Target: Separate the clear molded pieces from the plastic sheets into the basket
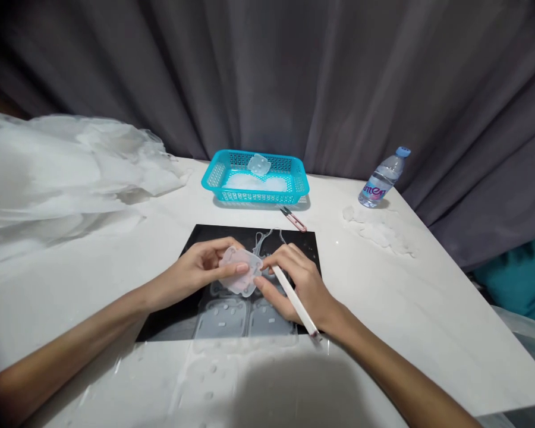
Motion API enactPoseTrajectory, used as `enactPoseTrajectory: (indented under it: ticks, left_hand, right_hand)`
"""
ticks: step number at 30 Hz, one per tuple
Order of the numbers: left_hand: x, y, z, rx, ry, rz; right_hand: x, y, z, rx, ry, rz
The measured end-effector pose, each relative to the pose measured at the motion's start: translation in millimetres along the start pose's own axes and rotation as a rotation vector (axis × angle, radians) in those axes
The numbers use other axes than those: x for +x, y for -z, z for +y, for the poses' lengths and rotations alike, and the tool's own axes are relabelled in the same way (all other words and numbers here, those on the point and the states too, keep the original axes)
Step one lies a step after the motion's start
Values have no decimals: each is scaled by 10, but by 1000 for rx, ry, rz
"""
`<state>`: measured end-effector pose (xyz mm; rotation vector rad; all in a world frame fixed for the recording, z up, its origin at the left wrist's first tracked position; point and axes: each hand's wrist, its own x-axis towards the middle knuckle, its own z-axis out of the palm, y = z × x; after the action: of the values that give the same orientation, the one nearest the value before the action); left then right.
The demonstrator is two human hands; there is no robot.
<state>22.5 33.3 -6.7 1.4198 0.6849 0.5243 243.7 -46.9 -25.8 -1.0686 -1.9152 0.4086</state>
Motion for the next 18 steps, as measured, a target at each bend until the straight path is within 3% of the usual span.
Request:
enactPoseTrajectory:
  ticks: [12, 14, 18]
  left_hand:
    - [26, -1, -84, 55, -35, 20]
    - [42, -12, -132, 94, -73, 93]
    - [31, -65, -191, 259, -170, 402]
  right_hand:
    - [1, -47, 73, 67, -145, 51]
    - [-1, -56, 77, 74, -167, 90]
    - [12, -44, 89, 65, -224, 245]
